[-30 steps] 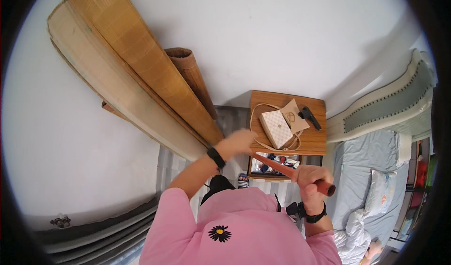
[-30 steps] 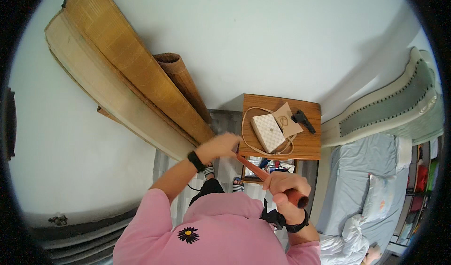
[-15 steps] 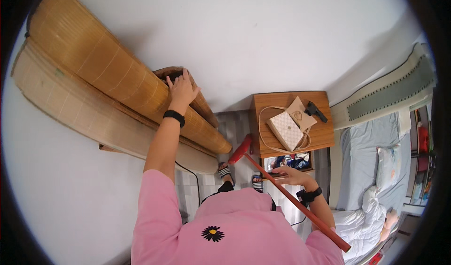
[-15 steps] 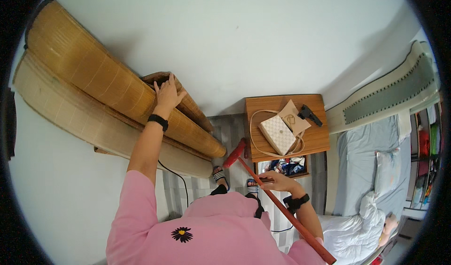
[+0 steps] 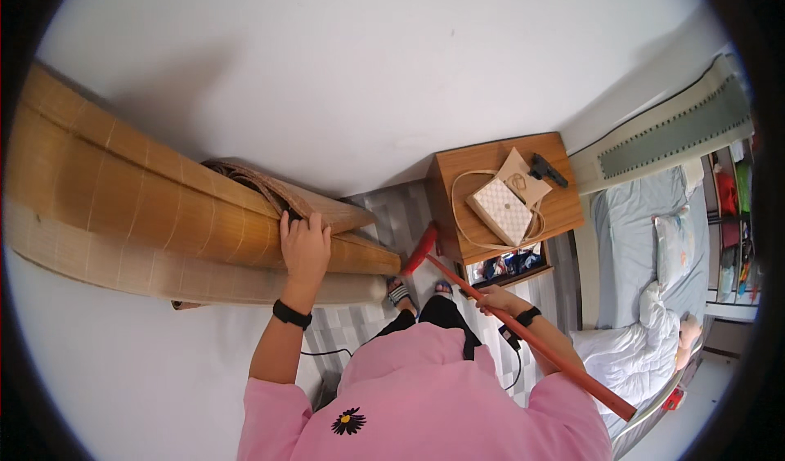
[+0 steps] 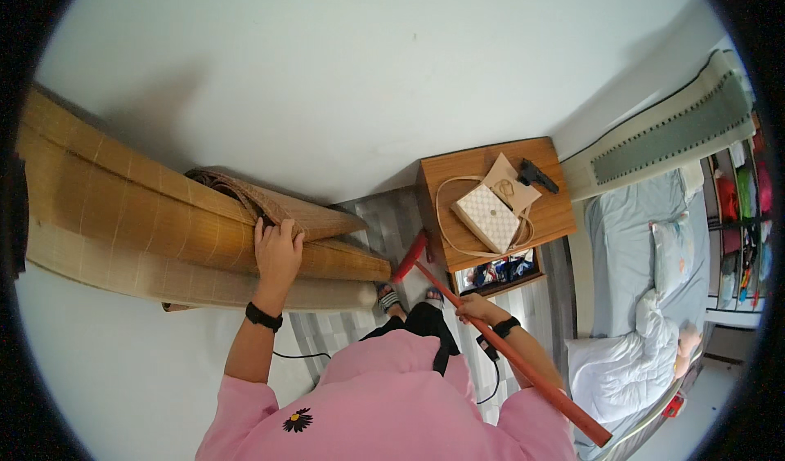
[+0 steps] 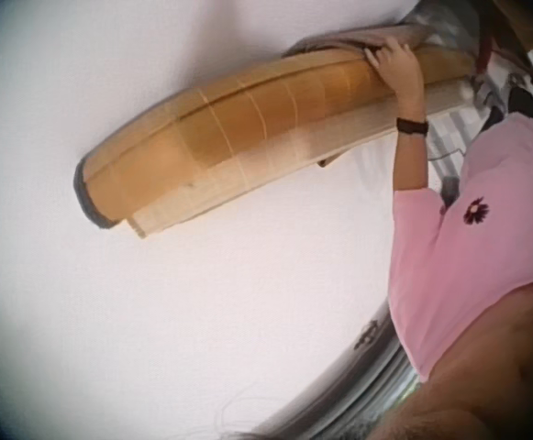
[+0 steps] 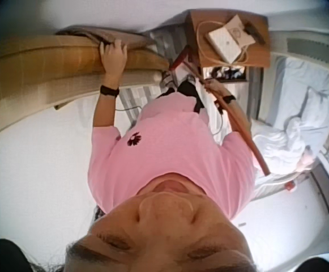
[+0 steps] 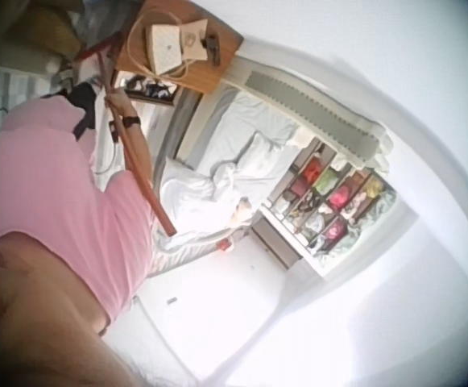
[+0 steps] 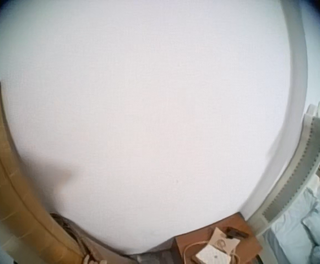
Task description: The recorder uses a broom to sweep the floor in a bedroom, focusing on areas behind curtains and under furniture.
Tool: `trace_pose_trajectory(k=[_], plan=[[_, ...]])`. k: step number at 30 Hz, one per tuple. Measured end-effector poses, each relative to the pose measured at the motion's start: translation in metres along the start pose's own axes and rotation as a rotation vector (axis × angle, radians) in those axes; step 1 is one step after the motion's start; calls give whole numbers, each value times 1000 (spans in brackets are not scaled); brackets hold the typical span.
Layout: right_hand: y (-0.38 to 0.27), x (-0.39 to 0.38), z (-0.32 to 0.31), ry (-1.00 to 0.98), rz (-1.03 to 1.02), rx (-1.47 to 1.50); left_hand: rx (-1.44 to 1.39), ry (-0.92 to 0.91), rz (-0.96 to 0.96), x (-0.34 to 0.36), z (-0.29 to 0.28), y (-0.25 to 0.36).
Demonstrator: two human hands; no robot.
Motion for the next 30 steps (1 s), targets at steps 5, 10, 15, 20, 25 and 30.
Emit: trace_pose_trajectory(k=[5, 10, 15, 20, 25, 30], plan=[[-20, -46, -1, -36, 33, 325, -28, -65, -42, -23, -1, -14], [-3, -49, -17, -139, 174, 766, 44, -87, -101, -27, -6, -9], [-35, -64, -16, -403, 109, 1460, 26, -66, -200, -22, -4, -14], [-62, -74, -50, -318, 233, 1129, -41, -95, -210, -26, -7, -13], [-91, -45, -78, -246, 203, 617, -19, -164, -248, -45, -18, -1], [-155, 6, -79, -383, 80, 223, -3, -192, -326, -46, -18, -1]])
Point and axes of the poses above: each hand's wrist, its own x-axis towards the middle knuckle, its own z-axis out of the palm, y = z × x, the point moved 5 cm from there along x, towards the middle knuckle, and after that the axes turned 4 degrees about z, right-handed, at the moved point
